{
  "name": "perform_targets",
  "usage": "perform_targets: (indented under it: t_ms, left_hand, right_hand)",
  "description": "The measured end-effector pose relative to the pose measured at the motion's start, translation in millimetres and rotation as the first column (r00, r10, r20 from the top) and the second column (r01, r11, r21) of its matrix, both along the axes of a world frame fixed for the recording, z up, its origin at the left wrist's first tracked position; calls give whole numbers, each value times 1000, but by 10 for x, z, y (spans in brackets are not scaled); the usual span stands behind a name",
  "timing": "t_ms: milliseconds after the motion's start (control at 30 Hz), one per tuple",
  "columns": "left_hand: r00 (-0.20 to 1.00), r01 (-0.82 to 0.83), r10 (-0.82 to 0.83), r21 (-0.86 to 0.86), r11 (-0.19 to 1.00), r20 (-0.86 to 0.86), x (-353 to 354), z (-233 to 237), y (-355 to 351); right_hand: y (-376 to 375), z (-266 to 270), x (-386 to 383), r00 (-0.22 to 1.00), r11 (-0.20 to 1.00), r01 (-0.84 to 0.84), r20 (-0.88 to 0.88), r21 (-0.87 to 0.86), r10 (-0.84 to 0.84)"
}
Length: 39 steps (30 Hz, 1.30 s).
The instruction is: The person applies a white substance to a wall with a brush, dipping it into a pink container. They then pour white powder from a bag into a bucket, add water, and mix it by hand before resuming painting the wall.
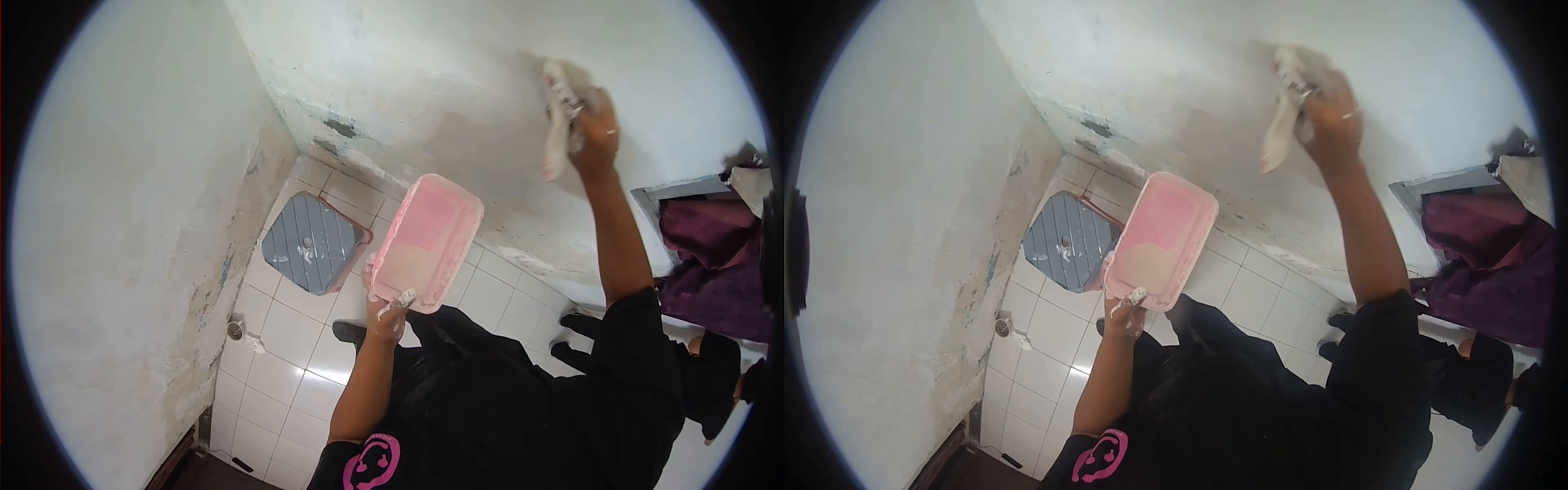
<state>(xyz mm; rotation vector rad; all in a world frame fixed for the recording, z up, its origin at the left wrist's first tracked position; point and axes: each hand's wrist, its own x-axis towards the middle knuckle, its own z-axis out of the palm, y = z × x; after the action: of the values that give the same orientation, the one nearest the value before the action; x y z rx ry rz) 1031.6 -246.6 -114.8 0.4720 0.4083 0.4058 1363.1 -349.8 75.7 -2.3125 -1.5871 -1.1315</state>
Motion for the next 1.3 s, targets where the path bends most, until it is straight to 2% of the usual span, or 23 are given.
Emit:
perform_targets:
  t_ms: [67, 133, 267, 333, 400, 467, 500, 567, 600, 667, 700, 767, 800, 867, 933, 1000, 1067, 1100, 1200, 1267, 1300]
  left_hand:
    - [1000, -5, 4, 25, 1000, 17, -61, -41, 30]
    - [1000, -26, 26, -5, 1000, -15, -140, -29, 35]
    - [999, -20, 20, 3, 1000, -35, -288, 20, 121]
    - [994, -29, 33, 35, 999, -105, -302, 34, 130]
    - [994, -20, 24, 37, 999, -108, -318, 30, 145]
    - [994, -13, 17, 35, 999, -112, -332, 18, 176]
    - [993, -13, 16, 29, 1000, -114, -329, 24, 183]
    - [993, -13, 16, 26, 1000, -116, -321, 18, 177]
    - [996, -24, 24, 1, 1000, -83, -323, 13, 182]
    - [998, -36, 35, -18, 999, -50, -364, 3, 217]
    - [997, -42, 42, 4, 999, -57, -367, 14, 216]
    - [997, -56, 58, 39, 998, -50, -356, 68, 243]
    - [996, -57, 60, 42, 997, -69, -351, 108, 254]
    - [997, -46, 48, 44, 998, -60, -331, 180, 233]
    - [995, -19, 20, 19, 1000, -99, -323, 223, 254]
    - [996, 10, -8, 27, 1000, -87, -313, 306, 230]
    - [998, -6, 8, 27, 1000, -56, -310, 283, 203]
    - [999, -14, 15, 30, 999, -43, -286, 323, 212]
    - [1000, -19, 19, 4, 1000, -23, -294, 329, 228]
    - [1000, -8, 9, 9, 1000, -13, -269, 279, 198]
    - [999, -29, 29, 7, 1000, -21, -264, 271, 187]
  right_hand:
    - [-18, -391, -38, 999, 996, 32, 25, -89, -29]
    - [-16, -638, -95, 987, 985, 58, -136, -163, -81]
    - [-65, -587, -9, 952, 976, 110, -262, -186, -157]
    - [-134, -264, 142, 982, 999, -32, -188, 27, 36]
    - [-195, 67, 249, 945, 987, 62, -327, 149, -10]
    - [-91, 372, 199, 966, 956, -206, -111, 209, 233]
    - [-37, 443, 11, 1000, 989, -18, 23, 149, 15]
    - [-226, -11, 218, 951, 966, -51, -284, 254, 125]
    - [-225, -222, 268, 980, 997, -61, 194, 39, 52]
    - [-120, -669, 81, 996, 994, 48, -71, -97, -55]
    - [-59, -795, 7, 985, 984, 92, -131, -150, -112]
    - [-16, -731, 5, 976, 985, 76, -192, -156, -106]
    - [-8, -659, -1, 961, 983, 67, -253, -172, -110]
    - [-22, -170, -10, 972, 983, 77, -207, -168, -112]
    - [-14, 412, 66, 994, 1000, 15, -104, 7, -14]
    - [-34, 1065, -12, 996, 998, -18, 88, 62, 12]
    - [-37, 1557, -113, 998, 989, -4, 56, 148, -4]
    - [23, 1678, -221, 981, 989, 41, 179, 145, -67]
    - [3, 1223, -97, 955, 986, 80, 271, 149, -118]
    - [-144, 437, 76, 942, 994, 94, 327, -50, -73]
    - [-163, 45, 36, 979, 988, 97, 189, -117, -73]
